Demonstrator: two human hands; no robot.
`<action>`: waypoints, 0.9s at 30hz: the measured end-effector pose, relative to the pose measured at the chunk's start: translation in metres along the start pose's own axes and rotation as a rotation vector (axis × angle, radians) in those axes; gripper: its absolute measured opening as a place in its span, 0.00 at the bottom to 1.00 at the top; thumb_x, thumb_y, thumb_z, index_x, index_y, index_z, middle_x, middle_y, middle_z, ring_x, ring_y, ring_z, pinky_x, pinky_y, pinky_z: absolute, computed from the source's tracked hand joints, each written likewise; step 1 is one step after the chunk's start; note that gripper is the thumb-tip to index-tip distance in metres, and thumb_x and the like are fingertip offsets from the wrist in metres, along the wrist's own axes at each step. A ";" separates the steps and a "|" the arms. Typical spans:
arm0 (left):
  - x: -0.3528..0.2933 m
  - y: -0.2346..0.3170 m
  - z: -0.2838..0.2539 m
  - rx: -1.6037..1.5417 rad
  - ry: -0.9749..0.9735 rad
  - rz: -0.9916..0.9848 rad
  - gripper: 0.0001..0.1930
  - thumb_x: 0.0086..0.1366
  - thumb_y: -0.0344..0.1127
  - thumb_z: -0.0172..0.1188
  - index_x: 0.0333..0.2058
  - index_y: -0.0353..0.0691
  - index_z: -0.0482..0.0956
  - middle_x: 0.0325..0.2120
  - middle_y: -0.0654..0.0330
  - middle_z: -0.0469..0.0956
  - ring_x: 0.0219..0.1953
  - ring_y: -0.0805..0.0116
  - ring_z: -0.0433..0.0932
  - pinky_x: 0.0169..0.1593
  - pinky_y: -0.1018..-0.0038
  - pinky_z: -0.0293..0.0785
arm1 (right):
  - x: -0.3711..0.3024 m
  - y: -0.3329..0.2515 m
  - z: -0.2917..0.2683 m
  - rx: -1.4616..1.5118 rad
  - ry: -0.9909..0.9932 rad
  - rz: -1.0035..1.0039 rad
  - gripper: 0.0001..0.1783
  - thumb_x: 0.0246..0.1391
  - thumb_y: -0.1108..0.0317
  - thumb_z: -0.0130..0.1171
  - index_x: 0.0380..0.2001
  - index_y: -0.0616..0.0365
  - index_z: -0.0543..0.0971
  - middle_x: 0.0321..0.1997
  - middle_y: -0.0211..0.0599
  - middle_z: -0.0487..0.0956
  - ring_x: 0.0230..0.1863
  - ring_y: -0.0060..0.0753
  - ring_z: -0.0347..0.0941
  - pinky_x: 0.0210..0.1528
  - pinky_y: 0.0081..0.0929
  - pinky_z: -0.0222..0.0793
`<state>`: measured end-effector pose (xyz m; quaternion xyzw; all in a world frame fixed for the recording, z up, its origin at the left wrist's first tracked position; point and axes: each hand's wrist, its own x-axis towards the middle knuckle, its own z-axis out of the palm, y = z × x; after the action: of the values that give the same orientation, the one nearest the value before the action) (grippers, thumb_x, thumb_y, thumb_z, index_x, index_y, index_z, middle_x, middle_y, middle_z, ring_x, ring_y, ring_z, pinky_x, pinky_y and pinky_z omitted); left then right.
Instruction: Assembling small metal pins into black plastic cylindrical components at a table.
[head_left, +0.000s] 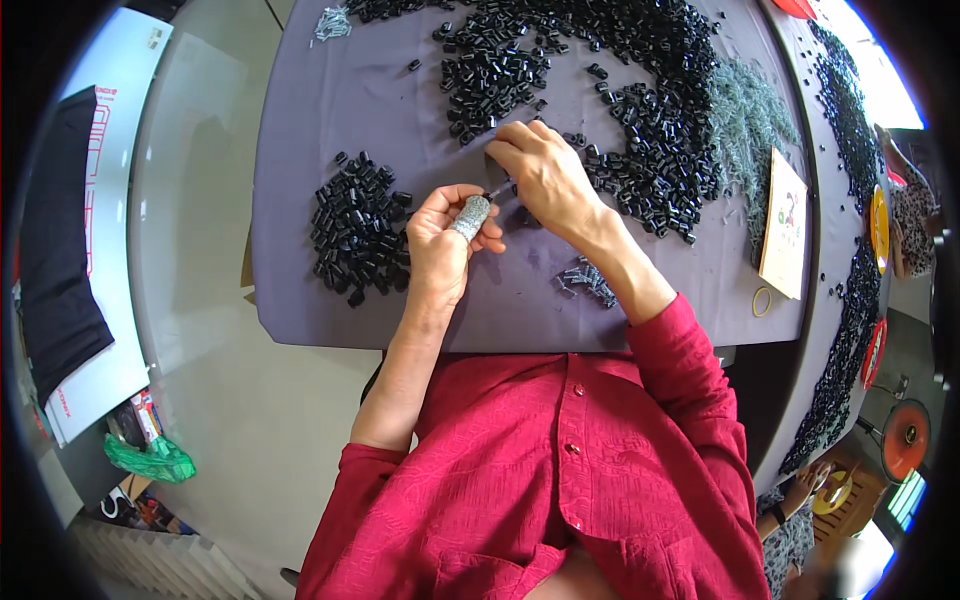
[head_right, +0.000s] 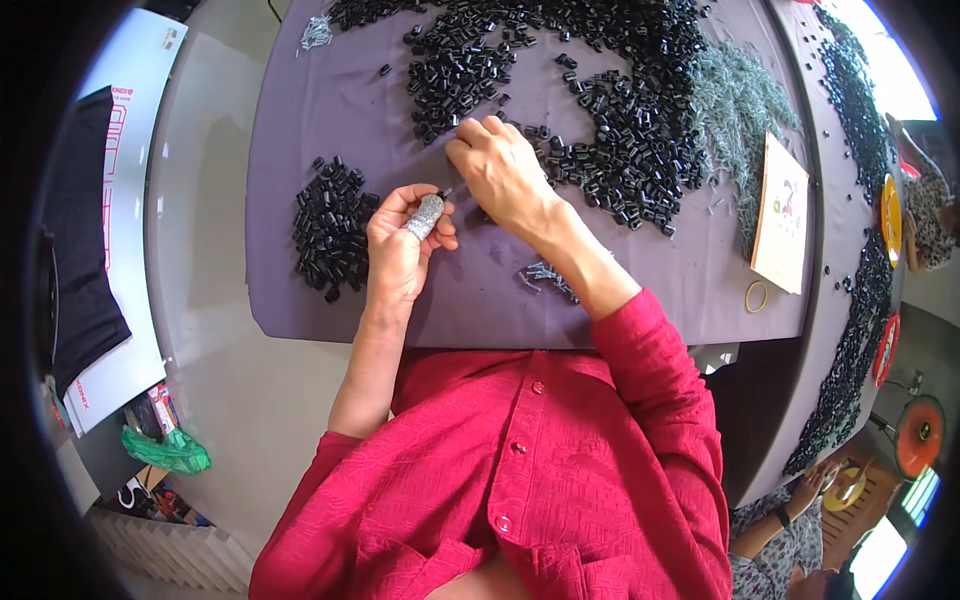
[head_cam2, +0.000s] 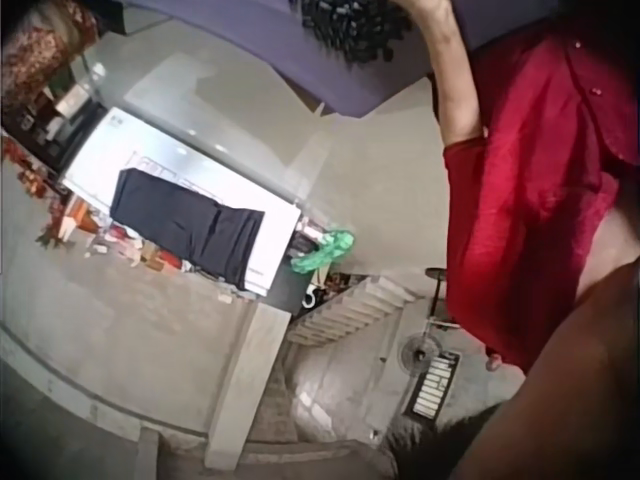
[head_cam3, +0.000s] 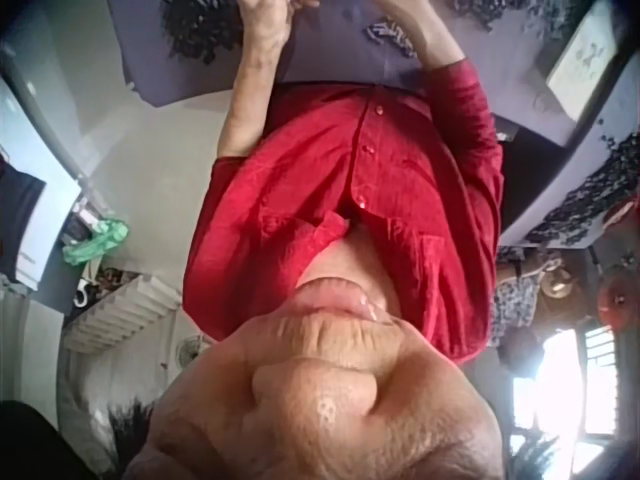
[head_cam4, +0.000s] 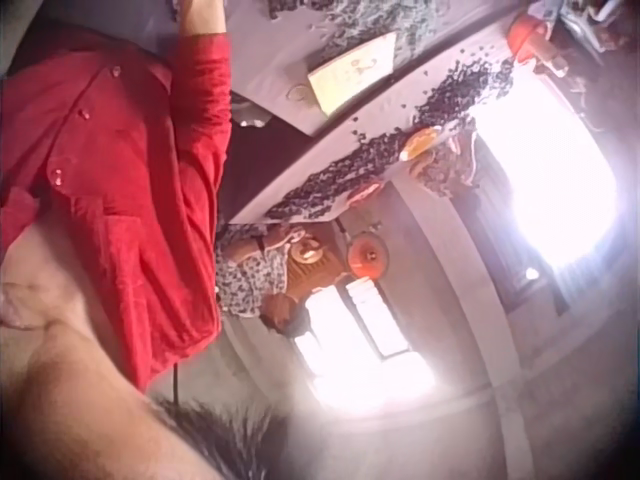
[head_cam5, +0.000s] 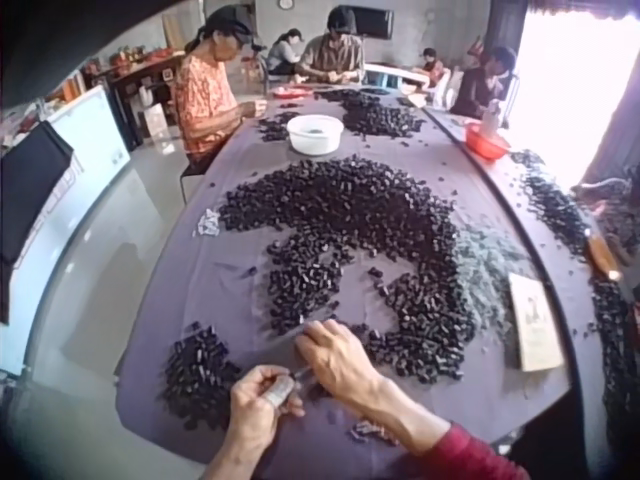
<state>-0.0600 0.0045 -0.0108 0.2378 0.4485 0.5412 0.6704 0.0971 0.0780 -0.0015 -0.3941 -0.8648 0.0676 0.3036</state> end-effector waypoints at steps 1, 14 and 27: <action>0.000 0.000 0.001 -0.014 -0.009 -0.007 0.08 0.65 0.21 0.51 0.42 0.33 0.75 0.31 0.52 0.80 0.25 0.69 0.80 0.28 0.72 0.82 | 0.000 0.001 0.000 -0.048 -0.068 0.009 0.05 0.44 0.73 0.55 0.28 0.59 0.77 0.36 0.38 0.74 0.39 0.41 0.72 0.41 0.32 0.71; -0.005 0.001 0.020 0.108 -0.014 -0.013 0.08 0.65 0.20 0.51 0.42 0.31 0.74 0.32 0.51 0.80 0.26 0.68 0.81 0.30 0.72 0.83 | -0.029 -0.027 -0.043 0.959 0.048 0.819 0.10 0.50 0.78 0.59 0.38 0.67 0.80 0.29 0.34 0.82 0.29 0.19 0.78 0.33 0.19 0.73; -0.008 -0.002 0.030 0.222 -0.093 0.098 0.07 0.63 0.17 0.51 0.39 0.28 0.75 0.28 0.56 0.79 0.24 0.72 0.80 0.26 0.74 0.82 | -0.048 -0.040 -0.030 1.013 0.143 0.836 0.07 0.50 0.78 0.63 0.35 0.65 0.80 0.29 0.32 0.82 0.31 0.15 0.75 0.34 0.17 0.71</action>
<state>-0.0335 0.0011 0.0053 0.3571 0.4617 0.5088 0.6328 0.1126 0.0126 0.0142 -0.5086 -0.4780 0.5518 0.4564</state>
